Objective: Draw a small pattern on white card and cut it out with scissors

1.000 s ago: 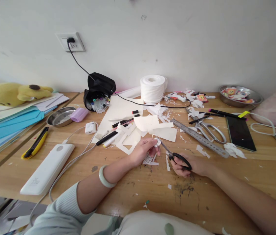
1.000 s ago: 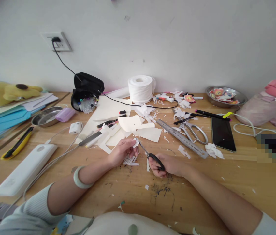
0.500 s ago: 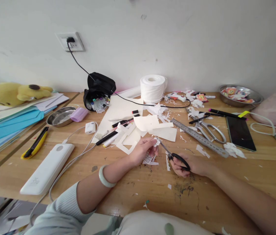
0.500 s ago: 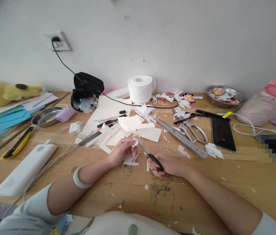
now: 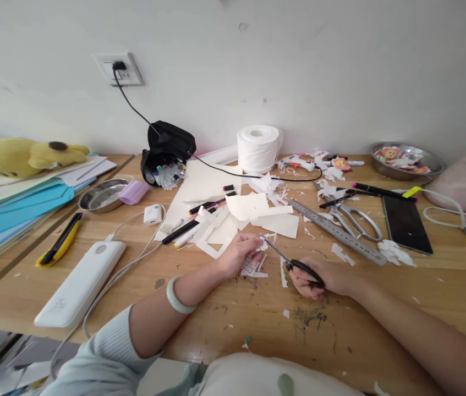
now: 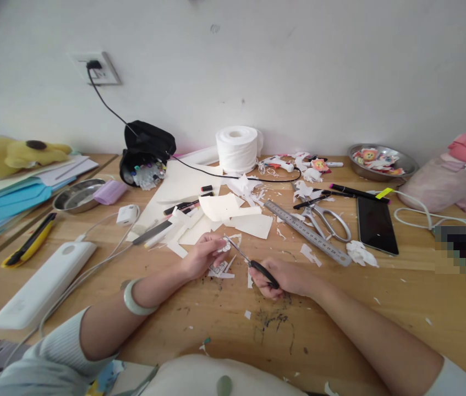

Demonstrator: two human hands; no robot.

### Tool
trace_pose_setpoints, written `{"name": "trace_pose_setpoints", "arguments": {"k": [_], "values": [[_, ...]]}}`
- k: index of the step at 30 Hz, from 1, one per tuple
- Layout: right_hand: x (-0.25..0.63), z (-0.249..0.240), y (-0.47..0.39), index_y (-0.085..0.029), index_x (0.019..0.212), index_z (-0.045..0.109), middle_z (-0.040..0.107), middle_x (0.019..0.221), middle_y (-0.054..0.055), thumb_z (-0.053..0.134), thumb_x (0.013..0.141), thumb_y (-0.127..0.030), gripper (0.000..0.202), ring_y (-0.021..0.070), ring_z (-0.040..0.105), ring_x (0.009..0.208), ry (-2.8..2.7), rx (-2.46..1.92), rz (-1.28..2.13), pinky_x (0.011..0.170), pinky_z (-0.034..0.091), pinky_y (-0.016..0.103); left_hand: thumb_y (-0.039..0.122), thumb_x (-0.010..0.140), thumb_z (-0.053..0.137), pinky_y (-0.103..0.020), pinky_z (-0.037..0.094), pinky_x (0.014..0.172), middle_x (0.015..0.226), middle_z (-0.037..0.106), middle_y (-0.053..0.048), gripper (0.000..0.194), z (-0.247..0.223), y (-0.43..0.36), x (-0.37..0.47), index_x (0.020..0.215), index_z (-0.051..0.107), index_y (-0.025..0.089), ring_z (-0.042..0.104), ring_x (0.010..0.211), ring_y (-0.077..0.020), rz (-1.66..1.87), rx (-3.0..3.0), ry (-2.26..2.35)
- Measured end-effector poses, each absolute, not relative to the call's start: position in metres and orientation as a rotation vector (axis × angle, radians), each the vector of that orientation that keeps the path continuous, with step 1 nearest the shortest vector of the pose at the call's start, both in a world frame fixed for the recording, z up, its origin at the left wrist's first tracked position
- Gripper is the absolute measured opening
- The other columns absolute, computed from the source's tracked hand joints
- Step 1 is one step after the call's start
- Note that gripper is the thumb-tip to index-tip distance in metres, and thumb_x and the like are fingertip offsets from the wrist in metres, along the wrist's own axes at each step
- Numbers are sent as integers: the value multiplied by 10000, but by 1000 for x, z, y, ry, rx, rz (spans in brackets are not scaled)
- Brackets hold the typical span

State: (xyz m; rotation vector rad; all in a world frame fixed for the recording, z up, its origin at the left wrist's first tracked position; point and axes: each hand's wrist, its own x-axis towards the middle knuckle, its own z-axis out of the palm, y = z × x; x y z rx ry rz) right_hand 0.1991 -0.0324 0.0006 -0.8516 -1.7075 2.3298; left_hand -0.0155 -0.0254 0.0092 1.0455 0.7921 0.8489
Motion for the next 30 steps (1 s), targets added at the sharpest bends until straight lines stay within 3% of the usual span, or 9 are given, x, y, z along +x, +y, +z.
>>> {"name": "trace_pose_setpoints", "arguments": {"k": [9,17,23,30], "values": [[197,1,-33,-205,623,347,321,402,-99,453,821,-595,450,50,261,349,-1670,-817,2326,375,250,200,329,710,527,-247,212,440,345,409,34,347,8,-24,-16,448,352,185,317,362,-70,860,1065,803],[192,4,-35,-203,583,358,272,371,-107,455,748,-705,538,57,270,328,-1403,-827,2329,347,249,197,358,784,443,-228,282,450,491,476,41,280,10,-23,-11,574,414,174,398,416,-73,929,1044,898],[190,8,-37,-203,599,344,301,410,-99,461,777,-669,513,66,331,360,-1493,-845,2248,394,313,215,303,775,486,-205,267,419,566,507,53,190,7,-22,-11,651,437,168,398,402,-47,980,1023,877],[192,5,-35,-200,609,359,298,420,-103,479,773,-652,495,58,323,357,-1526,-890,2306,386,318,204,394,783,529,-189,233,406,563,468,70,252,5,-20,-9,699,429,178,380,390,-37,1053,1056,937]]}}
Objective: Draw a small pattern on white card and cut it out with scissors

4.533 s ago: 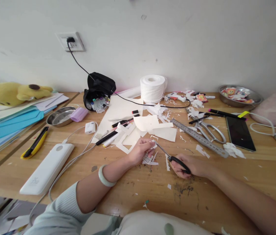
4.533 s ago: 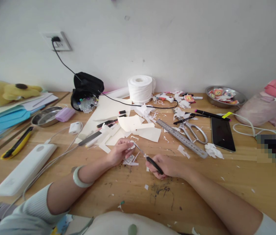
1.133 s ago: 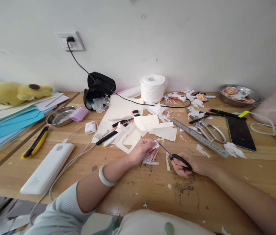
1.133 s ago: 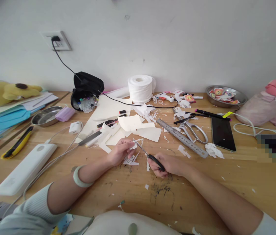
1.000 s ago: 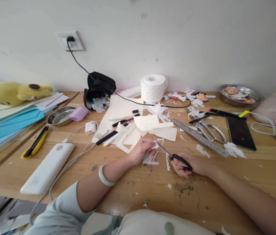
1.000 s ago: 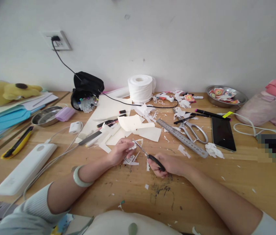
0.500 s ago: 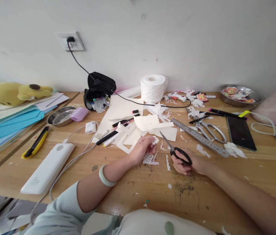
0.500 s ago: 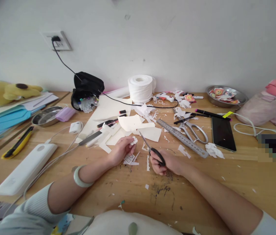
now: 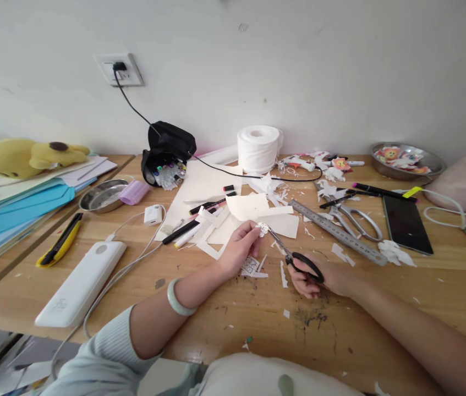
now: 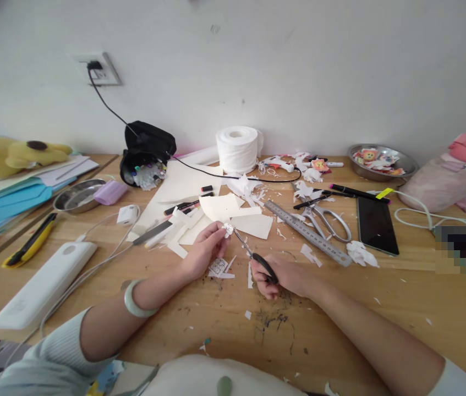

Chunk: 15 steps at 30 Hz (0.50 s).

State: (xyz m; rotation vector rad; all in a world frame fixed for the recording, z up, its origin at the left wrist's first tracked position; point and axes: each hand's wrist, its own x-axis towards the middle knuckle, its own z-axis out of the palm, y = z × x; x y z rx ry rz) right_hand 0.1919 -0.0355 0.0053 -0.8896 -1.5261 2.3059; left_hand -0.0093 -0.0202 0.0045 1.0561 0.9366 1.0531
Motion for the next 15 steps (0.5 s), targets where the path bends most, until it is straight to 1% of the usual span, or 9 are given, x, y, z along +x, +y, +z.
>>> {"name": "trace_pose_setpoints", "arguments": {"k": [3,5,8,10,15], "values": [[192,5,-35,-199,595,358,300,403,-103,494,745,-673,515,59,338,353,-1483,-920,2289,378,309,199,410,784,528,-186,245,412,567,438,76,251,2,-19,-9,726,435,184,363,400,-41,1069,1106,1016],[191,4,-35,-201,578,351,291,386,-103,485,725,-703,541,63,348,346,-1423,-929,2302,364,287,195,386,773,538,-189,271,426,577,426,76,224,1,-17,-10,739,441,187,358,419,-49,1056,1160,1110],[191,2,-34,-201,569,349,283,372,-100,463,725,-720,554,70,365,347,-1370,-947,2323,353,264,191,321,757,553,-204,328,492,610,458,59,166,3,-14,-15,740,455,187,409,499,-75,972,1368,1271],[191,0,-33,-202,564,350,286,366,-100,472,719,-722,556,69,362,343,-1373,-943,2322,352,269,193,294,758,554,-216,350,537,660,508,40,131,7,-11,-20,755,476,189,460,574,-99,842,1591,1339],[192,-3,-32,-200,572,361,302,369,-102,481,718,-717,551,65,352,334,-1403,-920,2313,348,269,193,270,798,498,-245,357,577,689,575,17,83,21,-9,-30,759,530,204,526,643,-141,371,2033,1388]]}}
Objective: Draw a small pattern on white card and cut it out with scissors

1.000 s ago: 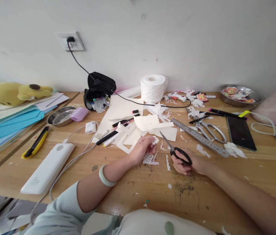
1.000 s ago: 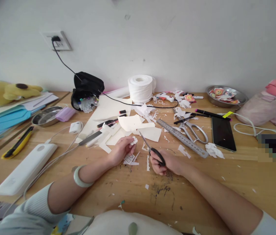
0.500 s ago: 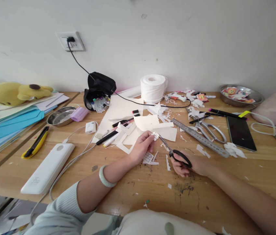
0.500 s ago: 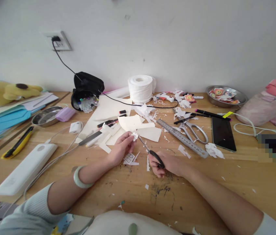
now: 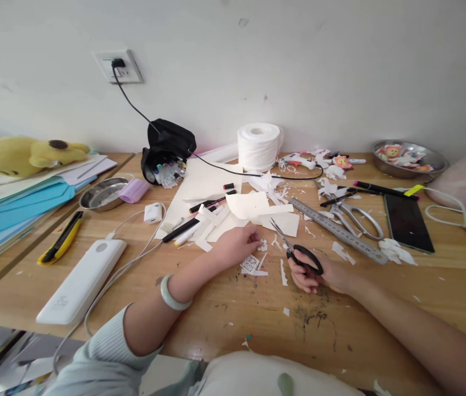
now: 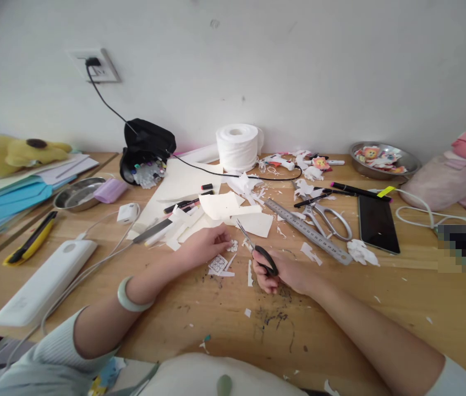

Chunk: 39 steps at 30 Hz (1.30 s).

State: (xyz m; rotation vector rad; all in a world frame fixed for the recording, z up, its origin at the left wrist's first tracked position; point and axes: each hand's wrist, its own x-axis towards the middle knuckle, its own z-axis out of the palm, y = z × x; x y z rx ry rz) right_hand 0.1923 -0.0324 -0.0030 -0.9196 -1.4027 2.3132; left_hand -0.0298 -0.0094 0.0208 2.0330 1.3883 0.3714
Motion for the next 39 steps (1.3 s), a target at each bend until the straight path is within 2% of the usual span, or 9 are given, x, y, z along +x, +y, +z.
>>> {"name": "trace_pose_setpoints", "arguments": {"k": [5,9,12,17,23,27,31,36,39], "values": [[193,-3,-33,-197,582,362,313,392,-99,467,752,-690,532,63,359,342,-1402,-901,2305,351,284,191,386,858,410,-267,392,676,954,598,-39,254,37,-8,-37,868,604,221,566,809,-176,264,2276,1352],[192,1,-33,-197,587,362,299,391,-101,475,746,-692,532,63,354,343,-1398,-944,2296,350,284,185,521,650,651,-267,358,616,861,596,-24,338,43,-8,-47,810,599,228,547,730,-189,62,2219,1311],[191,2,-33,-200,586,359,304,391,-100,476,728,-710,542,68,361,342,-1408,-956,2298,341,280,187,438,565,740,-260,327,580,854,581,-6,354,39,-11,-49,819,595,238,521,673,-171,16,2229,1201],[192,1,-33,-200,585,358,306,394,-99,469,738,-703,537,69,362,346,-1422,-930,2296,341,284,186,346,555,755,-257,315,589,868,587,-6,300,34,-14,-46,788,604,236,521,710,-180,9,2243,1175],[192,2,-34,-197,590,362,310,403,-99,477,754,-681,524,63,352,343,-1407,-931,2300,340,282,184,214,675,615,-248,310,560,689,584,8,54,42,-10,-50,681,562,204,492,618,-155,33,2124,1089],[191,2,-34,-196,582,362,306,396,-97,479,750,-685,530,65,357,344,-1403,-928,2299,341,283,185,298,772,542,-235,369,576,677,567,12,113,48,-7,-50,735,543,191,523,619,-138,188,1869,930],[193,-2,-33,-197,594,362,310,405,-95,469,748,-696,534,67,364,353,-1410,-943,2295,336,283,183,411,826,470,-213,369,511,650,550,31,220,44,-6,-45,789,461,194,502,482,-90,491,1536,1007],[194,-1,-33,-199,605,354,311,408,-93,452,752,-704,535,69,373,365,-1428,-962,2283,343,296,180,305,808,477,-212,365,537,680,571,39,114,31,-4,-40,834,438,201,469,488,-72,726,1457,1187],[193,1,-34,-202,605,351,309,409,-94,458,740,-713,539,71,376,363,-1442,-976,2266,336,293,179,259,777,475,-223,362,557,694,582,43,140,28,-3,-39,896,419,212,467,508,-84,736,1425,1242]]}}
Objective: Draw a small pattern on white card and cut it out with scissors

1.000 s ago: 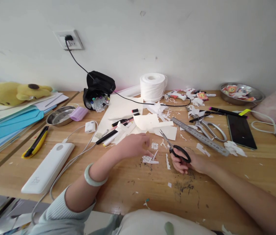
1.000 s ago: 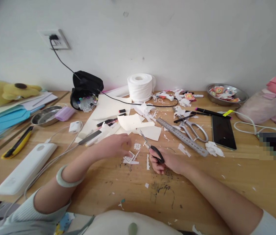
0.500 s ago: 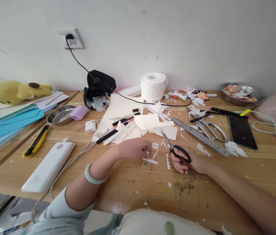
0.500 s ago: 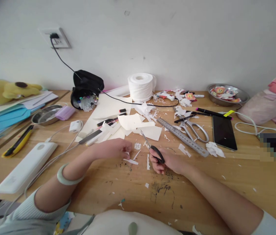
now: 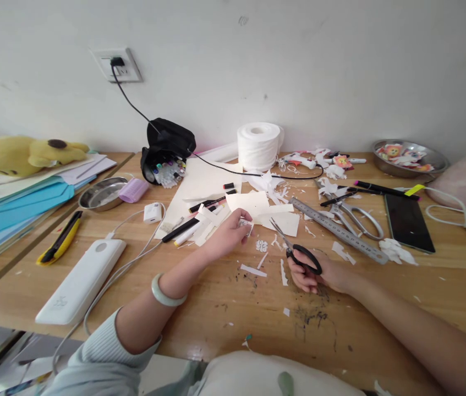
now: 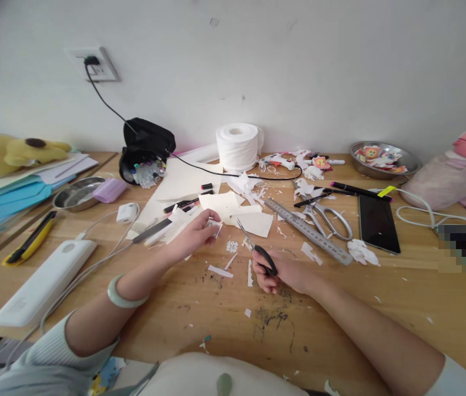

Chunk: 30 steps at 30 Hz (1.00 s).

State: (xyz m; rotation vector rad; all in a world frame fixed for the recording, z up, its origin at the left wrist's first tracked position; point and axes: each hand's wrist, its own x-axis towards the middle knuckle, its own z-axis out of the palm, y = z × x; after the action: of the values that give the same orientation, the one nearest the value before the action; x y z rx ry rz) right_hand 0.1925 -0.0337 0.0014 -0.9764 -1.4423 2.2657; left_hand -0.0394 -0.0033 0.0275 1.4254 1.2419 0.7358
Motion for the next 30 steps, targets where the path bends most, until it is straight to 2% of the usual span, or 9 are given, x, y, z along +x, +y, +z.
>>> {"name": "trace_pose_setpoints", "arguments": {"k": [3,6,9,11,15,19,30], "values": [[191,3,-34,-202,597,346,305,403,-95,470,733,-712,542,71,379,363,-1423,-970,2284,333,285,176,235,762,453,-234,348,561,677,567,41,130,28,-4,-41,889,445,212,469,548,-106,664,1542,1321],[190,4,-34,-201,585,348,292,390,-100,487,721,-712,547,65,358,349,-1407,-983,2288,327,273,174,221,743,451,-252,317,558,637,537,27,51,30,-4,-43,741,499,203,463,585,-131,483,1836,1406],[190,5,-35,-200,583,356,296,392,-99,487,724,-711,546,67,363,348,-1422,-992,2265,328,278,177,264,754,465,-267,291,546,600,517,11,143,29,-6,-42,629,483,197,448,560,-141,352,2034,1478],[190,5,-35,-201,588,358,300,399,-99,486,721,-714,546,68,368,347,-1424,-991,2263,331,282,181,351,769,493,-273,315,571,647,539,-7,190,27,-8,-39,655,495,199,481,599,-158,343,2102,1517],[190,6,-35,-203,590,351,296,398,-101,484,726,-711,542,72,378,354,-1427,-1009,2255,338,283,183,509,696,603,-320,384,739,898,569,-58,341,21,-13,-31,827,541,200,537,851,-233,302,2233,1538],[190,5,-35,-204,590,356,297,392,-99,491,718,-715,544,76,387,359,-1439,-1013,2248,335,289,182,490,697,624,-362,392,811,970,556,-73,350,16,-13,-29,873,551,197,518,943,-258,274,2253,1499],[190,4,-35,-202,595,352,293,391,-96,486,716,-719,548,72,386,363,-1429,-986,2265,338,287,176,387,729,612,-386,394,819,972,581,-67,242,12,-12,-26,878,572,201,533,932,-258,262,2236,1414]]}}
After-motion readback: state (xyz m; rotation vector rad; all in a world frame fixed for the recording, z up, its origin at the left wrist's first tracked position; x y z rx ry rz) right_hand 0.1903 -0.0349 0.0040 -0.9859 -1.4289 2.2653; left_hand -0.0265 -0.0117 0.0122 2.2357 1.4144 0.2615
